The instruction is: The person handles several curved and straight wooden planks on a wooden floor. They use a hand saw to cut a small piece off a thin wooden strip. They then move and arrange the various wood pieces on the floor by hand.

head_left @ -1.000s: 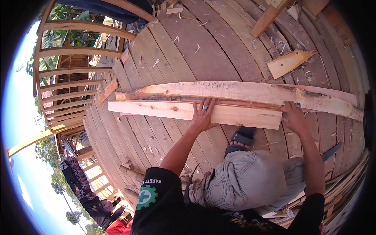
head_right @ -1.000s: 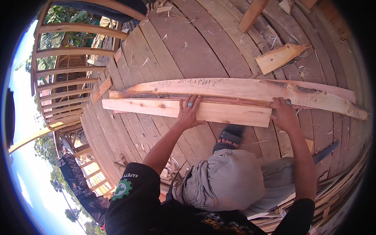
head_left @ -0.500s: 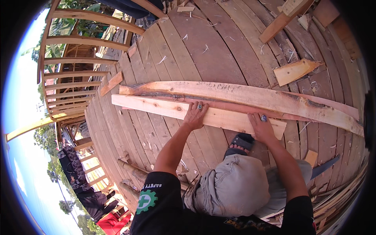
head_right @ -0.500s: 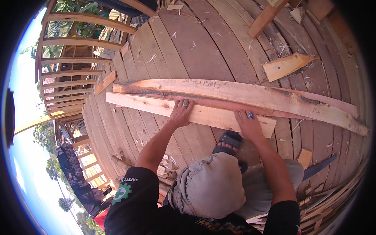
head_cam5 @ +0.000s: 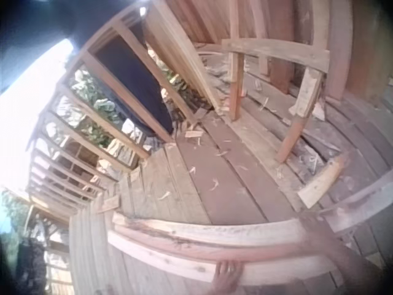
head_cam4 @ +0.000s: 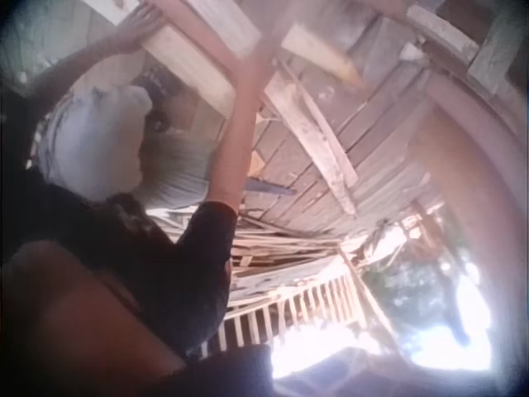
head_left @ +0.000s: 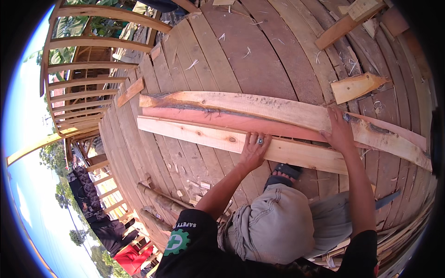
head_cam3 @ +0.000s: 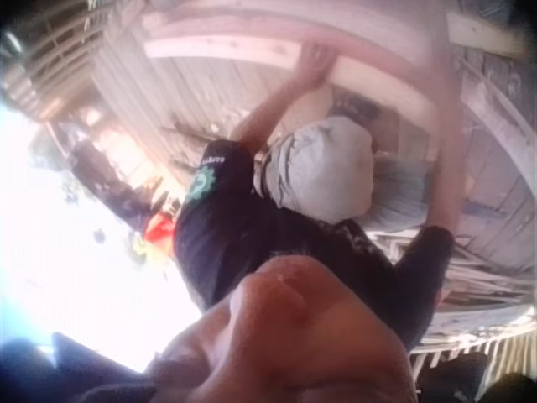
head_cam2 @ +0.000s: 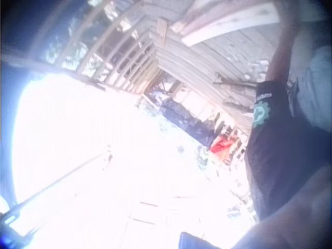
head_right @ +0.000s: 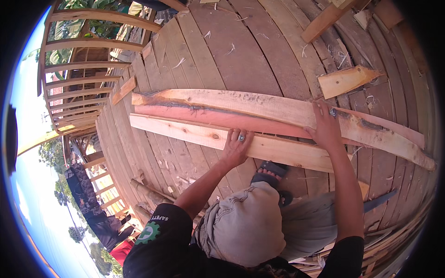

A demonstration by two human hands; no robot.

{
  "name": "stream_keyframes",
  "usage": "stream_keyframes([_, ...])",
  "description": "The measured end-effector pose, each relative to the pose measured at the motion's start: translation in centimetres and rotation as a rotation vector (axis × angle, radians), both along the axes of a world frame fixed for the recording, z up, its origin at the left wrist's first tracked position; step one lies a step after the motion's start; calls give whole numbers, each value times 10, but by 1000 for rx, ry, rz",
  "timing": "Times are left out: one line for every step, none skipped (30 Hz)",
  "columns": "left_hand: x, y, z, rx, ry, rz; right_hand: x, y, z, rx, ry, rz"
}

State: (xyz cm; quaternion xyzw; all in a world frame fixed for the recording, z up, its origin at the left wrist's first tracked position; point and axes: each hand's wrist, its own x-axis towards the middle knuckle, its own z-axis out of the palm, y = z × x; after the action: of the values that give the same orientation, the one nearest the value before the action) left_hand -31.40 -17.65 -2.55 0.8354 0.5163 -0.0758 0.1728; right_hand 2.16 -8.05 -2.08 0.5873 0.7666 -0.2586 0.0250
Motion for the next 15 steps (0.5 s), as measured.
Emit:
stream_keyframes([-1,-1,6,21,1,17,-6,11,2,-6,-27,18])
stream_keyframes([-2,-3,8,-10,1,6,-10,14,-3,-31,-27,44])
stream_keyframes([-2,-5,8,-42,0,-4,-13,15,-14,-57,-29,69])
stream_keyframes([-4,-9,6,-71,2,-10,-21,20,-14,-80,-27,100])
stream_keyframes([-7,-14,5,-91,13,-19,-26,24,-13,-71,-20,143])
stream_keyframes([-10,-20,5,-87,21,-11,-28,25,-11,-62,-13,186])
stream_keyframes([-11,-25,4,-86,18,-10,-30,25,-7,-58,-18,221])
stream_keyframes([-12,-30,2,-84,14,-10,-30,26,-11,-50,-12,224])
stream_keyframes([-14,-34,0,-105,14,-15,-29,26,-19,-41,-6,227])
stream_keyframes([-15,-37,-1,-91,-8,-4,-30,28,-21,-30,6,235])
stream_keyframes([-17,-41,-3,-76,-30,5,-29,30,-23,-35,-16,244])
stream_keyframes([-17,-43,-6,-60,-52,14,-29,31,-25,-40,-38,253])
stream_keyframes([-17,-43,-6,-56,-60,27,-29,32,-25,-45,-60,258])
stream_keyframes([-16,-42,-6,-51,-67,39,-29,30,-26,-15,-63,251])
stream_keyframes([-14,-40,-5,-47,-75,50,-29,26,-25,16,-66,244])
